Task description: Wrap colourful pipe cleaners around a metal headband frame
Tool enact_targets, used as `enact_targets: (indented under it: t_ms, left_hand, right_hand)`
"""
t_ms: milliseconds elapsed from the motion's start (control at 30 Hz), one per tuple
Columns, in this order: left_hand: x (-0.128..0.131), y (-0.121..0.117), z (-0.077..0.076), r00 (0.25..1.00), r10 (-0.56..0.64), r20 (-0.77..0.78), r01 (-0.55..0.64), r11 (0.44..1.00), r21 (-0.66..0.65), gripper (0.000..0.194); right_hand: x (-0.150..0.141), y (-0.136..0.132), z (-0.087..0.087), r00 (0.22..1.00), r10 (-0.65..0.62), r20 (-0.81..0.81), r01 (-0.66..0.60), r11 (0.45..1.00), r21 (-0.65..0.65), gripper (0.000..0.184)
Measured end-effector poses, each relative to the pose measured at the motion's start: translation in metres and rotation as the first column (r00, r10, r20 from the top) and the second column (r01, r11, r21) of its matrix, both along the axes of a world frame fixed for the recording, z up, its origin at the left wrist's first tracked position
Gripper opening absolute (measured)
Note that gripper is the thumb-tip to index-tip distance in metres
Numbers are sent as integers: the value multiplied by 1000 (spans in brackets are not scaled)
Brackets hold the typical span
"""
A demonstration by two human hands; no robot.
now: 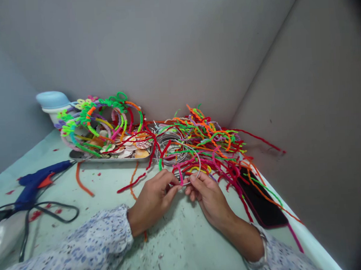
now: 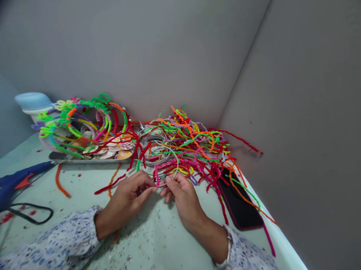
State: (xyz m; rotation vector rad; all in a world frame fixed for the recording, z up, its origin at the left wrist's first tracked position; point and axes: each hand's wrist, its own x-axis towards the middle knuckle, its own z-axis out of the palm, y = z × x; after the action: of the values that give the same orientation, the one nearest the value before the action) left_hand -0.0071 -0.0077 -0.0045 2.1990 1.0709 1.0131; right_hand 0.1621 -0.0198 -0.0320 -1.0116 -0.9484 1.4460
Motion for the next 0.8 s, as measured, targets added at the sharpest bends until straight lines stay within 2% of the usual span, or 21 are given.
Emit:
enact_targets:
  t_ms: [400, 800]
  left_hand:
    - [3, -1, 1, 998, 36, 58, -28, 990, -136, 9]
    - [4, 0, -4, 987, 23, 162, 25, 958, -287, 7]
  right_hand:
    - [-1, 1, 2, 999, -12, -33, 13, 999, 37, 24]
    - [-2, 0, 4, 997, -14, -81, 19, 998, 60, 18]
